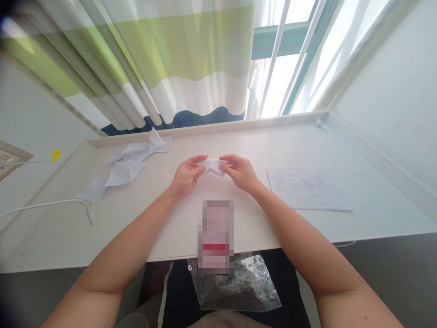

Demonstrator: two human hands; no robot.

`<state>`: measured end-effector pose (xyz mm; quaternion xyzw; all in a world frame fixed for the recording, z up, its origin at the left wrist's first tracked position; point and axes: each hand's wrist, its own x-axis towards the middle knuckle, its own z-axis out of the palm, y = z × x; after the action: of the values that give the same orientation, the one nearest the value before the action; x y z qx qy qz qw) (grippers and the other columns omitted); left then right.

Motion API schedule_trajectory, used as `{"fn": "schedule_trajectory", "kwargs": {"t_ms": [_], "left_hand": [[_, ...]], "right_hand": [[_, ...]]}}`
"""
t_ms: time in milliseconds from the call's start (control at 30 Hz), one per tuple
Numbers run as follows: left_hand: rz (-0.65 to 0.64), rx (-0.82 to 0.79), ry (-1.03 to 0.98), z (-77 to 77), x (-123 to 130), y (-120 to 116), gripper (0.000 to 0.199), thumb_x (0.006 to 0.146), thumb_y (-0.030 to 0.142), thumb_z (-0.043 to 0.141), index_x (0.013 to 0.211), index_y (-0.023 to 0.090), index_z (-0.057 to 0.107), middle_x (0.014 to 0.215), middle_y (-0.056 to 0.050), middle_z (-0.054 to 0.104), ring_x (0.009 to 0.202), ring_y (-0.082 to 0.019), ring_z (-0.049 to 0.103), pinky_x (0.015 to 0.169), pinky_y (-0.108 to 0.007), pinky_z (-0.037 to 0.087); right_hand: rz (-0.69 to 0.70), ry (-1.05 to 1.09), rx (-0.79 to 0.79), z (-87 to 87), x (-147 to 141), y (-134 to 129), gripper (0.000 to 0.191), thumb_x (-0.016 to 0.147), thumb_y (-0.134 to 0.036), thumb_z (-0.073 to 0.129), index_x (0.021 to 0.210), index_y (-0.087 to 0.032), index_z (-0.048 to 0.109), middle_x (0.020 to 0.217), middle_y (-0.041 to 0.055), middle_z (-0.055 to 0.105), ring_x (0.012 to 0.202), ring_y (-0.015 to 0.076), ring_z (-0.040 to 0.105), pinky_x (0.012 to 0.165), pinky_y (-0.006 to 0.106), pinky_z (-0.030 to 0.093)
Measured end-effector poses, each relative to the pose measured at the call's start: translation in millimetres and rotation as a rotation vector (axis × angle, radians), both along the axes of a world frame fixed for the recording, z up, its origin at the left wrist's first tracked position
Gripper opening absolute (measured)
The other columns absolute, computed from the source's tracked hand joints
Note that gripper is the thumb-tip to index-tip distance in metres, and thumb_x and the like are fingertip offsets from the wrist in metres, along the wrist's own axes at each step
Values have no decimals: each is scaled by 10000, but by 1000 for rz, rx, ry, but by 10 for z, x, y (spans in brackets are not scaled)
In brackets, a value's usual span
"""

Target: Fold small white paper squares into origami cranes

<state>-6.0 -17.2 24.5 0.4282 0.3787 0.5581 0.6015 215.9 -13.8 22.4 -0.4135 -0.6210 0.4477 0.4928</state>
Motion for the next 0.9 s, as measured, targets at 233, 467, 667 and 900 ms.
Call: {"fn": "schedule_trajectory", "kwargs": {"t_ms": [233, 467, 667, 900], "left_hand": [[23, 64, 60, -17, 40, -21, 473, 682, 271, 992, 1094, 194, 774, 1190, -73, 781, 997, -195, 720, 927, -344, 563], [99, 48, 56, 5, 11, -21, 579, 720, 212, 967, 1228, 266, 693, 1377, -70, 687, 1083, -178, 695, 959, -319, 561], [-44, -99, 118, 26, -16, -47, 550, 822, 373, 950, 1262, 257, 640, 966, -8, 721, 776, -129, 691, 815, -310, 575], [-104, 31, 164, 17, -5, -47, 787, 837, 420, 931, 1531, 270, 592, 868, 6, 791, 766, -149, 702, 729, -278, 515]], "right_hand": [[-1, -63, -37, -17, 24, 0, 602, 875, -525, 853, 1403, -285, 691, 1001, 51, 734, 801, 209, 709, 719, 395, 613], [135, 57, -87, 27, -26, -42, 485, 854, -560, 881, 1180, -213, 793, 825, 26, 761, 736, 183, 673, 703, 372, 558], [140, 200, -89, 40, -22, -22, 464, 788, -502, 952, 1137, -243, 789, 973, 45, 799, 862, 201, 717, 801, 397, 590], [167, 197, -114, 72, -21, -57, 485, 768, -489, 969, 1144, -244, 785, 957, 39, 791, 825, 194, 701, 740, 365, 567]]}}
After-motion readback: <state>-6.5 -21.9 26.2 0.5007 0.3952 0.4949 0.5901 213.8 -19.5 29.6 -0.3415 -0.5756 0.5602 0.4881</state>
